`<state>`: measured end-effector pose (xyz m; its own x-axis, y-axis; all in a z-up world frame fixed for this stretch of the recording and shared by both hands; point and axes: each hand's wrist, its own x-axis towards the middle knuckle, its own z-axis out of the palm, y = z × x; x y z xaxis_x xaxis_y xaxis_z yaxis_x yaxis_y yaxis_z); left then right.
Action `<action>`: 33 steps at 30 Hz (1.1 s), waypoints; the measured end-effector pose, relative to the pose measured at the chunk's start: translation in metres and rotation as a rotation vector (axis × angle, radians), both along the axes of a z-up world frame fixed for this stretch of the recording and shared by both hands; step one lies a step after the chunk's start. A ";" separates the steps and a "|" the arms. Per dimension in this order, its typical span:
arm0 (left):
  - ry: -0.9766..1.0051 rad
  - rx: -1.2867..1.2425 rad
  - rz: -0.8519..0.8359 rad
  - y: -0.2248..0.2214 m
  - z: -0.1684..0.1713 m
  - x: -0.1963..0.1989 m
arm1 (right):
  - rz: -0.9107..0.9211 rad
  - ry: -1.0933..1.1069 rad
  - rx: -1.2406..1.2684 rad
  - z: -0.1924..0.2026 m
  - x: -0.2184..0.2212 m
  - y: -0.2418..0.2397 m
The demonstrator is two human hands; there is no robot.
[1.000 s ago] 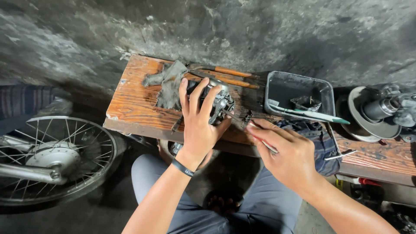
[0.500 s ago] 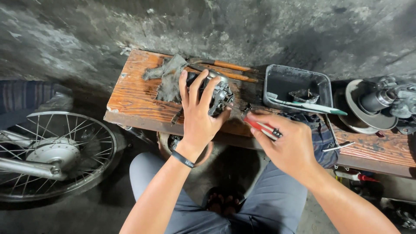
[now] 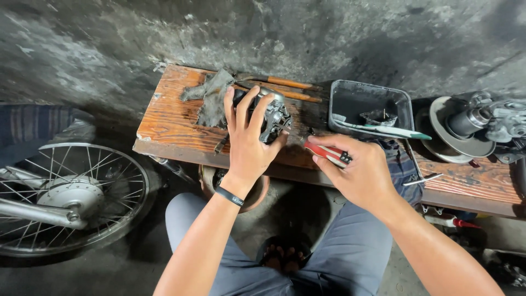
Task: Securing screws on a motorcycle carburetor using a screwdriver on a workbench.
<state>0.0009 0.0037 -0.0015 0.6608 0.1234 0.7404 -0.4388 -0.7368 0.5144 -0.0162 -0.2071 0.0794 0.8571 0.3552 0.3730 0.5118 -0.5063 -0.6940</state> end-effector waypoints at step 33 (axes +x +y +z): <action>0.038 0.020 0.097 -0.010 0.001 -0.009 | -0.119 -0.411 -0.336 -0.044 0.005 -0.097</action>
<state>-0.0082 -0.0060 -0.0001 0.6738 0.1738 0.7182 -0.3453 -0.7852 0.5140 -0.0114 -0.3040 0.0353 0.7064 0.4222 0.5680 0.6324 -0.7369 -0.2388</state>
